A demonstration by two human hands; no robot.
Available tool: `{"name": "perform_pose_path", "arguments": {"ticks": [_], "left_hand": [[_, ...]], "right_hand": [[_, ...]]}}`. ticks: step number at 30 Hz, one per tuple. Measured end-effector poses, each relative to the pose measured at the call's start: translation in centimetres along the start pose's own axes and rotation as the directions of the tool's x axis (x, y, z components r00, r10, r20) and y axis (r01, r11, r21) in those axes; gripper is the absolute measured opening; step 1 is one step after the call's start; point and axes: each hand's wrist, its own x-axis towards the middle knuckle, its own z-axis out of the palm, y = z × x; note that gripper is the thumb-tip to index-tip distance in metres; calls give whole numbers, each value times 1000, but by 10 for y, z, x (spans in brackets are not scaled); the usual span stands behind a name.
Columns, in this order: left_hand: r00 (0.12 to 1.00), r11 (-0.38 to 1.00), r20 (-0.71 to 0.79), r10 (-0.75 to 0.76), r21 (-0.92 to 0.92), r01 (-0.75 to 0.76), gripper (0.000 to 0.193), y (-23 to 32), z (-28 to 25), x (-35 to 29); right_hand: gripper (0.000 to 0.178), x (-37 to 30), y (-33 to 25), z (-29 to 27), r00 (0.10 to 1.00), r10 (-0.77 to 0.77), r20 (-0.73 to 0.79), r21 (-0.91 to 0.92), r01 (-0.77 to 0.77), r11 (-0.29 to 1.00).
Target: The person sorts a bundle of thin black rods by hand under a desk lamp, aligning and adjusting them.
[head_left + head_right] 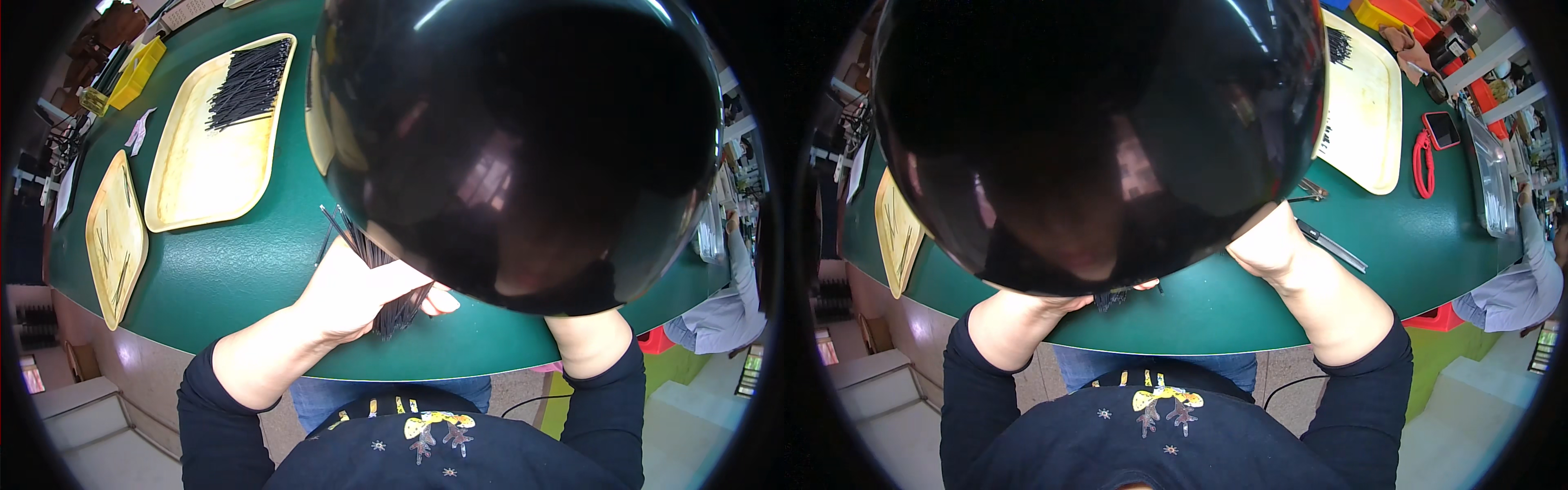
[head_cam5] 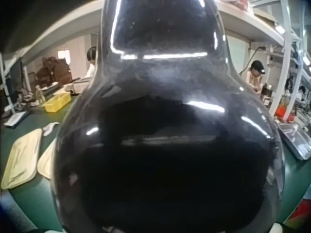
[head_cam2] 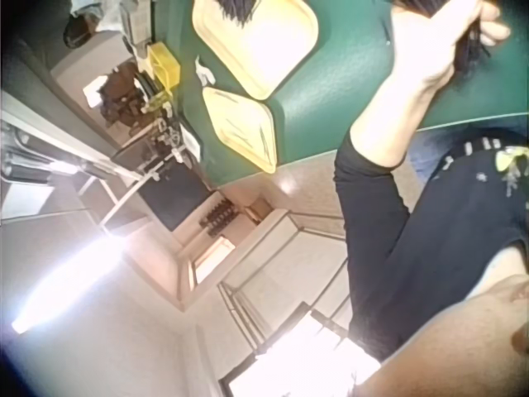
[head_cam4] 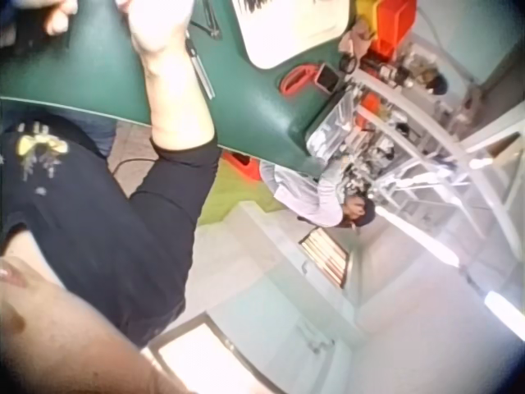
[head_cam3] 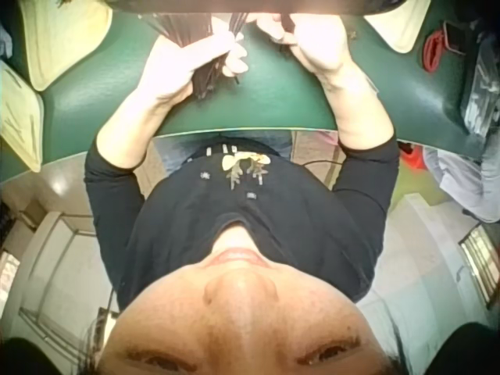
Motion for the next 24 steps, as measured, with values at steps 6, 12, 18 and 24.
{"name": "perform_pose_path", "arguments": {"ticks": [6, 12, 18, 24], "left_hand": [[999, 997, -22, -25, 73, 26, 8, -5, -5, -1], [999, 999, -31, 5, 37, -4, 7, -8, -7, 2], [999, 998, -40, 28, 53, -26, 7, -8, -6, 4], [1000, 999, -5, -19, 35, 19, 8, -8, -2, 5]], "right_hand": [[66, -2, 5, 8, 999, -26, -27, 86, 28, 996], [70, 6, 5, 12, 962, -271, -23, -103, 267, 958], [66, 3, 12, 1, 976, -212, 42, -49, 214, 976], [63, -8, 14, -8, 998, -56, -11, 128, 57, 990]]}}
